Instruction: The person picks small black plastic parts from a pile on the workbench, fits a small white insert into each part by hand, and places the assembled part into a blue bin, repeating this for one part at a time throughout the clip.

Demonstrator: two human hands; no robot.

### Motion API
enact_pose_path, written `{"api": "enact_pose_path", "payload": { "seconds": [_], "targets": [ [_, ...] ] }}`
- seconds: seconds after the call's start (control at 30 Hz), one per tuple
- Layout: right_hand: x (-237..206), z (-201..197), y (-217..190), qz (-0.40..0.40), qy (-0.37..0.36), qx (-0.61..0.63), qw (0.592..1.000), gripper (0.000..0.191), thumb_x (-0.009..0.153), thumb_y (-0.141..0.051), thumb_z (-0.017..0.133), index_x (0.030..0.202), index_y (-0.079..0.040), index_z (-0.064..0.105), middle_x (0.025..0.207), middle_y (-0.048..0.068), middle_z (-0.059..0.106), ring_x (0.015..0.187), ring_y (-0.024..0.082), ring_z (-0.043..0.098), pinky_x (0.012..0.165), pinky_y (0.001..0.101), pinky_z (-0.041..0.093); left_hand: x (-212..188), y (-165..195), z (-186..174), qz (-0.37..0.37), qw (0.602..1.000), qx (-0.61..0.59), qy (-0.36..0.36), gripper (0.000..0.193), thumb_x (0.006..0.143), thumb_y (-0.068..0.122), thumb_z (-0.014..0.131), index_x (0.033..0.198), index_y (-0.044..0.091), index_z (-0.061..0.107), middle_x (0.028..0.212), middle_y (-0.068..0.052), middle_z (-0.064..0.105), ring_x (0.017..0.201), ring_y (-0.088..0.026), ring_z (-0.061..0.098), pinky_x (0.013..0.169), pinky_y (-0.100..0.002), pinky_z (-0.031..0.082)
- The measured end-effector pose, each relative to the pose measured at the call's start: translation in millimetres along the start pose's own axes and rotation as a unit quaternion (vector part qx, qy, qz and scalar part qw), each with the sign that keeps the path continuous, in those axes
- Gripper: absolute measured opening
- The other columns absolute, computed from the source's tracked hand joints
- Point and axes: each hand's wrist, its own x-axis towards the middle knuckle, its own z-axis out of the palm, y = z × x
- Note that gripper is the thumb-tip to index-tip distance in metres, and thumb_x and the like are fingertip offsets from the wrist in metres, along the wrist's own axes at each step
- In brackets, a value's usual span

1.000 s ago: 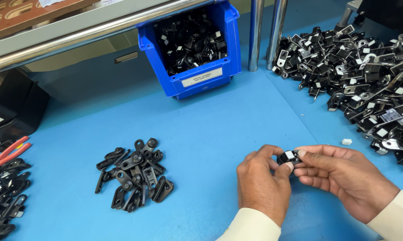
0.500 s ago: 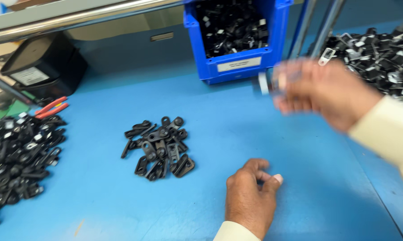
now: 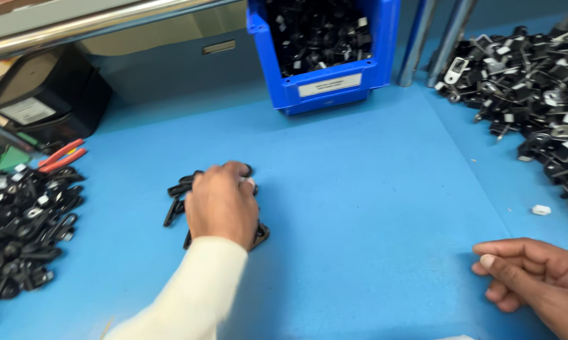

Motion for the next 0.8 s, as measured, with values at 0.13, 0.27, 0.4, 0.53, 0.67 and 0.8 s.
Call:
{"api": "enact_pose_path", "payload": {
  "seconds": [0.13,0.27,0.4,0.53,0.67,0.8],
  "targets": [
    [40.8,-24.3,31.5,-0.128,0.026,0.019,0.991,0.030,0.098,-0.013,0.070,0.125,-0.004,0.079,0.096,0.016,0.077,0.075,0.023,0.074,0.061,0.0384,0.062,43.4,10.1,4.1,0.013,0.974,0.157,-0.162,0.050,0.080,0.033,0.082,0.127,0.027,0.068,0.124,-0.006,0.067,0.115,-0.028,0.060,0.096,-0.048,0.045],
    [104.3,-59.0,41.6,-0.170,0.142,-0.080,0.972,0.026,0.103,-0.011,0.066,0.125,-0.002,0.074,0.101,0.016,0.076,0.077,0.026,0.071,0.059,0.0405,0.062,41.7,7.7,11.5,0.030,0.963,0.182,-0.197,0.032,0.088,0.025,0.078,0.120,0.025,0.073,0.122,-0.006,0.068,0.111,-0.026,0.066,0.094,-0.043,0.053],
    [150.7,-86.7,47.3,-0.259,0.173,-0.050,0.949,0.022,0.110,-0.007,0.060,0.129,0.000,0.068,0.095,0.020,0.075,0.074,0.027,0.076,0.063,0.0383,0.064,29.4,-2.5,22.4,0.086,0.956,0.235,-0.151,0.017,0.092,0.025,0.074,0.107,0.018,0.076,0.110,-0.007,0.068,0.106,-0.025,0.067,0.088,-0.042,0.055],
    [177.1,-98.1,20.3,-0.325,0.142,-0.079,0.932,0.024,0.102,-0.006,0.066,0.125,-0.002,0.071,0.095,0.018,0.075,0.076,0.026,0.076,0.067,0.0381,0.064,21.7,-8.1,26.2,0.120,0.972,0.180,-0.088,0.018,0.085,0.021,0.076,0.103,0.015,0.076,0.105,-0.009,0.068,0.098,-0.025,0.069,0.081,-0.040,0.059],
    [166.6,-87.0,-14.3,-0.328,0.153,-0.203,0.910,0.028,0.096,-0.013,0.074,0.123,-0.009,0.078,0.094,0.014,0.077,0.072,0.023,0.075,0.068,0.0373,0.063,18.3,-4.9,17.9,0.156,0.967,0.198,-0.047,0.014,0.086,0.026,0.075,0.096,0.017,0.077,0.098,-0.006,0.072,0.097,-0.025,0.069,0.089,-0.046,0.054],
    [151.4,-74.6,-52.8,-0.444,0.314,-0.465,0.699,0.042,0.067,-0.028,0.086,0.106,-0.014,0.081,0.094,0.007,0.075,0.080,0.019,0.073,0.075,0.0320,0.060,22.6,14.6,14.0,0.077,0.996,0.029,-0.039,0.022,0.090,0.035,0.077,0.100,0.015,0.076,0.094,-0.011,0.074,0.083,-0.032,0.072,0.077,-0.047,0.057]
  ]
}}
